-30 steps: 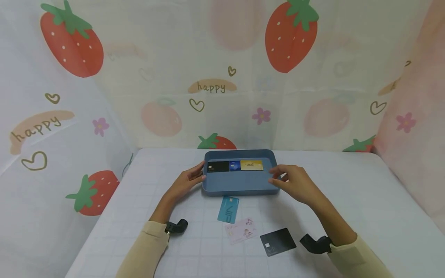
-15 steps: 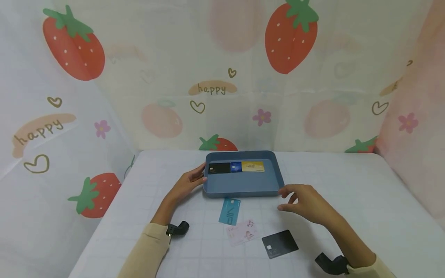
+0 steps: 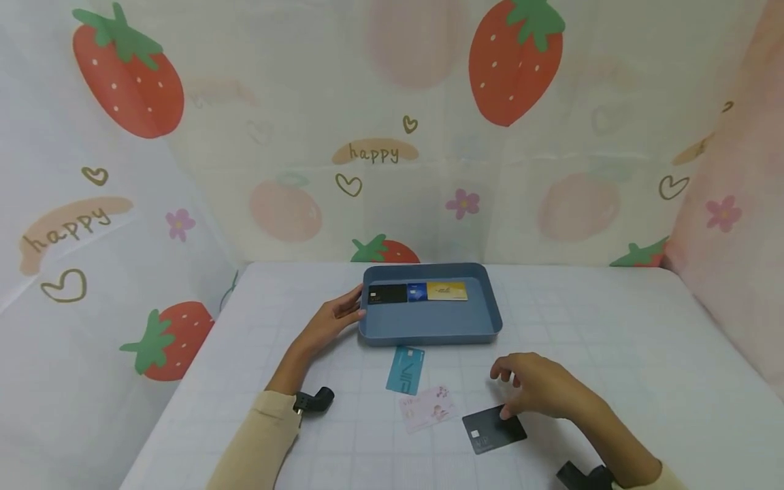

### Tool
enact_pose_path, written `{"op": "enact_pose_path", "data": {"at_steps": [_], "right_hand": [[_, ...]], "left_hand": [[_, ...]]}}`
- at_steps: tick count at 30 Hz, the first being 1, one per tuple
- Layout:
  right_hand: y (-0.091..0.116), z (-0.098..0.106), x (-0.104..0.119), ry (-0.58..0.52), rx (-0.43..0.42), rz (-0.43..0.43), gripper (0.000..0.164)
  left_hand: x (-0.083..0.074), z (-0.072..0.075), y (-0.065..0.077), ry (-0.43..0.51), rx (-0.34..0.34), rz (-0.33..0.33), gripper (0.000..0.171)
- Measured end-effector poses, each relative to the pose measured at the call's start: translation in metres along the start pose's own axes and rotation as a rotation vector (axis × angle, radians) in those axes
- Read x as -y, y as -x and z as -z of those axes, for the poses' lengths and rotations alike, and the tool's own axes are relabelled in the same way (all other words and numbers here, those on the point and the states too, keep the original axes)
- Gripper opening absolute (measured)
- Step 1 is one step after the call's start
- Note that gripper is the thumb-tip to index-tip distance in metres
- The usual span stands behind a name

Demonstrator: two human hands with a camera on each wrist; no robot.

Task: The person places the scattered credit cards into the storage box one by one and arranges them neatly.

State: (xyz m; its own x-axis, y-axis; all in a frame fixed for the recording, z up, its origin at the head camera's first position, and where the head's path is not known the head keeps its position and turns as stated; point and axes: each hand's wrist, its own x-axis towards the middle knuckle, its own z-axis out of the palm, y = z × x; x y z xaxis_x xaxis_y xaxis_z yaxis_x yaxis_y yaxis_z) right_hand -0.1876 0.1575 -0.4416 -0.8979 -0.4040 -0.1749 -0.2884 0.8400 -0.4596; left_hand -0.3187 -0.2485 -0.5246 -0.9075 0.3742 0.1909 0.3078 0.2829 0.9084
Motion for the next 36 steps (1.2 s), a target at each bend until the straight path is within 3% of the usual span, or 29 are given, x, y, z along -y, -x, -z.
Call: {"op": "enact_pose_path", "data": {"at_steps": [14,20,36], "right_hand": [[0.001,-0.012,0.006,0.184,0.092,0.007,0.059],[0.008,-0.019,0.009,0.294,0.069,0.064,0.063],[0.010,-0.022,0.013,0.363,0.066,0.030,0.053]], "left_hand": [[0.002,-0.001,-0.001,-0.004,-0.013,-0.004,0.068],[0.003,-0.001,-0.002,0.011,-0.006,-0.012,0.067],[-0.003,-0.002,0.000,0.036,0.004,0.011,0.066]]}}
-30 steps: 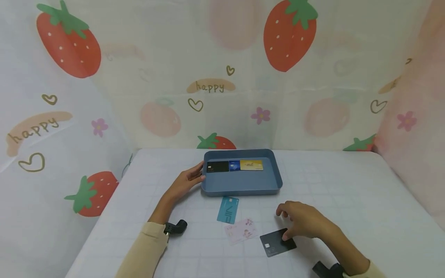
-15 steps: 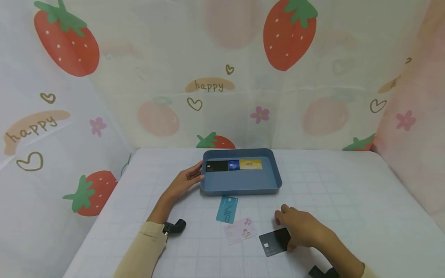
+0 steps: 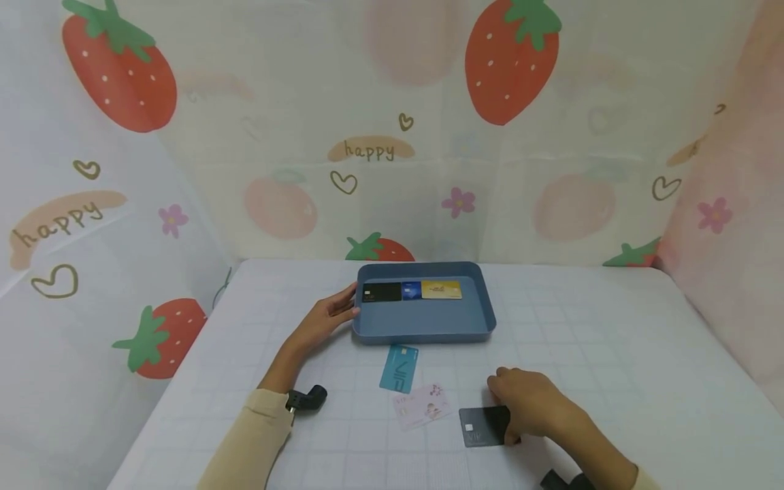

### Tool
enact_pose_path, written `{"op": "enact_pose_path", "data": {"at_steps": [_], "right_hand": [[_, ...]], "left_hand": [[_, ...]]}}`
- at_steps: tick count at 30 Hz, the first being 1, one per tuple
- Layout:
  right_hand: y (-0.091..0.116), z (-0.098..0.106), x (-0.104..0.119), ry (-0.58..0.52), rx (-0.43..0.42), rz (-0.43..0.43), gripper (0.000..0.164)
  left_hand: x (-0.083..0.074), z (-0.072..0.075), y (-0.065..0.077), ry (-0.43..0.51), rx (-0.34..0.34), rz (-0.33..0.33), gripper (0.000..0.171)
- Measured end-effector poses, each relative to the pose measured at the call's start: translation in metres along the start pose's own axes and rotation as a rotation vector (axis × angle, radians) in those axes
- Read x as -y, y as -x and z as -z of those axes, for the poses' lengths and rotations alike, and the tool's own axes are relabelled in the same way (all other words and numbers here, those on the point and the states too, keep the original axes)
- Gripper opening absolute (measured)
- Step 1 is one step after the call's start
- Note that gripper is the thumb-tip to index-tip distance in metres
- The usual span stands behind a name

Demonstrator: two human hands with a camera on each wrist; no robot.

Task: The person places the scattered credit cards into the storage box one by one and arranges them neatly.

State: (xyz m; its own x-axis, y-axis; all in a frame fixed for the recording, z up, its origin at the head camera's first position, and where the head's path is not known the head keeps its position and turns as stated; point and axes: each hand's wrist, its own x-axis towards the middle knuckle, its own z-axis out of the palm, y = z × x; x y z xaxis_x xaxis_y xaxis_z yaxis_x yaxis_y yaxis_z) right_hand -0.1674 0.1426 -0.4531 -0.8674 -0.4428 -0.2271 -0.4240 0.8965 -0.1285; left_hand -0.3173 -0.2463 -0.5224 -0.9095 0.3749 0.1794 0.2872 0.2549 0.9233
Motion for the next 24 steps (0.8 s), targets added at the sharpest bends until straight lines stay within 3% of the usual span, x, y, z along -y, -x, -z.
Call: {"op": "enact_pose_path", "data": {"at_steps": [6,24], "right_hand": [[-0.0002,0.0012,0.0007,-0.018,0.044,-0.049,0.052],[0.0009,0.0040,0.0031,-0.060,0.024,-0.060,0.038]], "left_hand": [[-0.0005,-0.0001,0.0033,-0.014,-0.013,0.012,0.067],[-0.0033,-0.0008,0.0032,-0.031,-0.014,-0.013,0.068]]}}
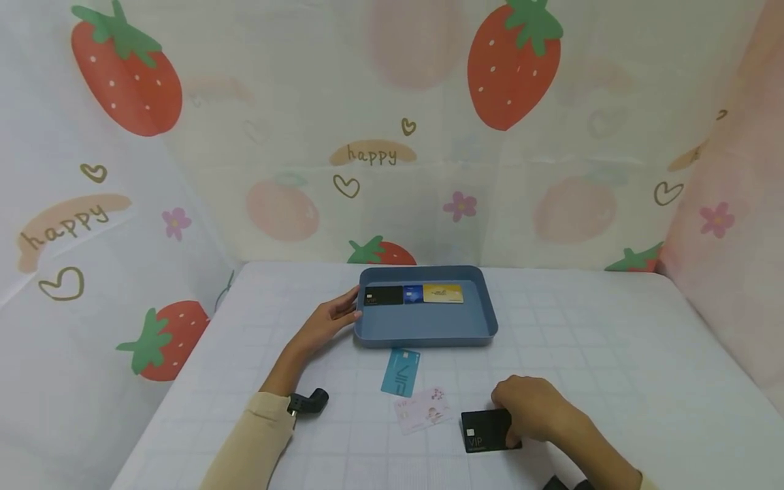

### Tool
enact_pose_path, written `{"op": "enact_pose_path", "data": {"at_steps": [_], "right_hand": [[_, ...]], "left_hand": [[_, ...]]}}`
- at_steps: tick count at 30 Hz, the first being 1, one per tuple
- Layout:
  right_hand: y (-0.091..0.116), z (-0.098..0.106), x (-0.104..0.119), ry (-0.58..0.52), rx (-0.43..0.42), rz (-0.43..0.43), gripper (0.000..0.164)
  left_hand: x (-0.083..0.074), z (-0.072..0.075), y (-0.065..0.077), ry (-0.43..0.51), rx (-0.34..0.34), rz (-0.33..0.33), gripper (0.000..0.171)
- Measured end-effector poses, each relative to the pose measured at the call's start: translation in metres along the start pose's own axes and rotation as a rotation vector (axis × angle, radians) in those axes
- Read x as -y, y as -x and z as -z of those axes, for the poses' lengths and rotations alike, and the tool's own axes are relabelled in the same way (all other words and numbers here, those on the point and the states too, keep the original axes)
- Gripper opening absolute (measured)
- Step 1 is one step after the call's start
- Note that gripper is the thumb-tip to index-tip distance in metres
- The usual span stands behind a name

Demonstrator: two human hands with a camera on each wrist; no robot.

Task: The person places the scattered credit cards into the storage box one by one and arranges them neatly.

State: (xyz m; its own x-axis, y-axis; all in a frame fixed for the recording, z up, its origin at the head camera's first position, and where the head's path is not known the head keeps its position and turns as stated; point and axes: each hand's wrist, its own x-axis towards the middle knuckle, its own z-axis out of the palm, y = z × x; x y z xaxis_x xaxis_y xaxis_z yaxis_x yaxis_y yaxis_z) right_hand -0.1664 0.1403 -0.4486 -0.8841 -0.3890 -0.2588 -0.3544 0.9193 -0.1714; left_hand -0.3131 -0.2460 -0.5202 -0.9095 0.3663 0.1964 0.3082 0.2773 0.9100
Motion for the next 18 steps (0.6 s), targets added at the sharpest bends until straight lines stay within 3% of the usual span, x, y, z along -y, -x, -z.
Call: {"op": "enact_pose_path", "data": {"at_steps": [6,12,18], "right_hand": [[0.003,0.003,-0.006,-0.015,-0.033,0.042,0.029],[0.004,0.012,-0.013,-0.091,0.005,0.081,0.021],[0.002,0.017,-0.024,-0.232,0.066,0.263,0.027]], "left_hand": [[-0.001,-0.001,0.000,-0.007,-0.009,0.022,0.068],[0.000,0.000,0.000,-0.003,-0.010,0.025,0.067],[0.004,0.000,-0.001,0.001,-0.004,0.013,0.068]]}}
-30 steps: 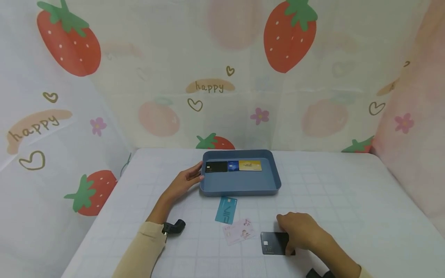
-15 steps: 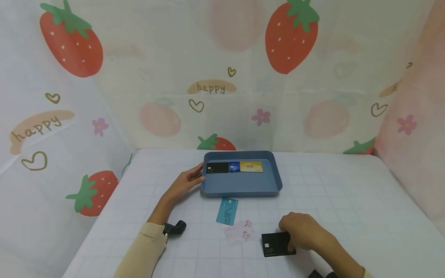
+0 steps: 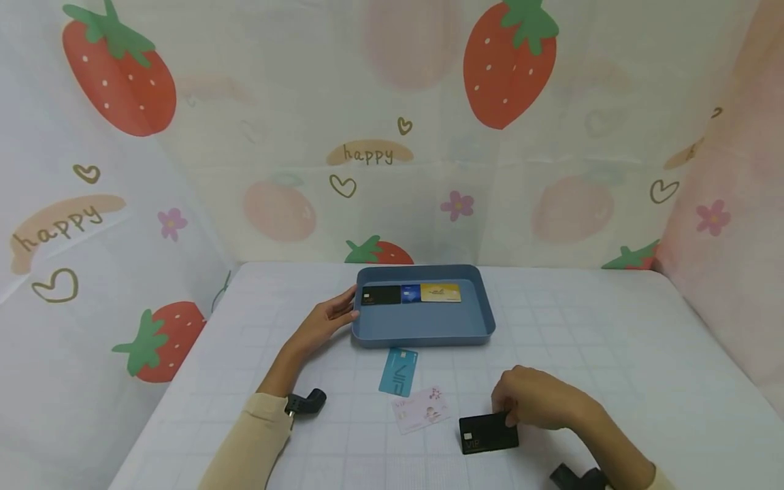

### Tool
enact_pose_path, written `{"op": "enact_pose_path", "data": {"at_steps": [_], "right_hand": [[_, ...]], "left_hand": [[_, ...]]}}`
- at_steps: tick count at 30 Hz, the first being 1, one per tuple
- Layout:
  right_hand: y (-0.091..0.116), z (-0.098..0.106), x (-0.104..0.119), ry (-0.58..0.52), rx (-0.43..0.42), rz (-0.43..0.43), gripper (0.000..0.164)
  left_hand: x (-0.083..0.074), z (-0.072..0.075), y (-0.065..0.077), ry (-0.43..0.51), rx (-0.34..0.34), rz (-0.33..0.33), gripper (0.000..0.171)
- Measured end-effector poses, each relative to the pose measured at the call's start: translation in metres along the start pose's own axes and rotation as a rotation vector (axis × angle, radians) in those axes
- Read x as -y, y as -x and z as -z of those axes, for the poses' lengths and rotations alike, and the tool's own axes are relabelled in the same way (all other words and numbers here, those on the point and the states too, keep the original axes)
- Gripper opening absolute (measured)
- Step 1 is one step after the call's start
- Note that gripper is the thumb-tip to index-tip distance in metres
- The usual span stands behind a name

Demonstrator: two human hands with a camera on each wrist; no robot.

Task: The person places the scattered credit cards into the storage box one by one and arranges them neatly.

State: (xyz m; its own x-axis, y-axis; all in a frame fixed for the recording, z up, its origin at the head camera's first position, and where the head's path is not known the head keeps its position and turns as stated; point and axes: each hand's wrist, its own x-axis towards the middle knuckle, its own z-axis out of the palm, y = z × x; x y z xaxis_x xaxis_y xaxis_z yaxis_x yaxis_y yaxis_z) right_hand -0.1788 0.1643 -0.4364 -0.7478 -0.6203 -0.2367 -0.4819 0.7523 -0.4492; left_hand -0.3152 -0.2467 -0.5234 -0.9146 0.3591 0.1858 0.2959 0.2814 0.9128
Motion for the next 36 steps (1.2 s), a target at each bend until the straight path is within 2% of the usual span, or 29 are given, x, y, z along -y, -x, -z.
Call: {"op": "enact_pose_path", "data": {"at_steps": [4,9,12,17,26,32,36], "right_hand": [[-0.002,0.002,-0.007,-0.125,0.058,0.107,0.031],[-0.005,0.002,-0.010,-0.231,0.096,0.126,0.027],[-0.006,0.002,-0.010,-0.264,0.091,0.142,0.026],[-0.007,0.005,-0.007,-0.311,0.046,0.176,0.019],[-0.009,0.005,0.001,-0.551,-0.054,0.168,0.018],[-0.012,0.006,0.003,-0.528,-0.154,0.173,0.018],[-0.013,0.004,0.002,-0.521,-0.203,0.159,0.019]], "left_hand": [[0.001,0.000,-0.001,0.002,-0.005,-0.001,0.068],[0.000,-0.001,0.000,-0.007,0.000,0.003,0.068],[0.000,-0.001,0.000,-0.010,0.004,-0.001,0.067],[0.000,-0.001,-0.001,-0.002,-0.001,-0.008,0.067],[0.000,0.003,-0.001,-0.013,0.005,-0.002,0.068],[0.001,0.005,-0.003,-0.008,0.005,-0.015,0.067],[-0.012,0.000,0.001,0.023,0.012,-0.006,0.066]]}}
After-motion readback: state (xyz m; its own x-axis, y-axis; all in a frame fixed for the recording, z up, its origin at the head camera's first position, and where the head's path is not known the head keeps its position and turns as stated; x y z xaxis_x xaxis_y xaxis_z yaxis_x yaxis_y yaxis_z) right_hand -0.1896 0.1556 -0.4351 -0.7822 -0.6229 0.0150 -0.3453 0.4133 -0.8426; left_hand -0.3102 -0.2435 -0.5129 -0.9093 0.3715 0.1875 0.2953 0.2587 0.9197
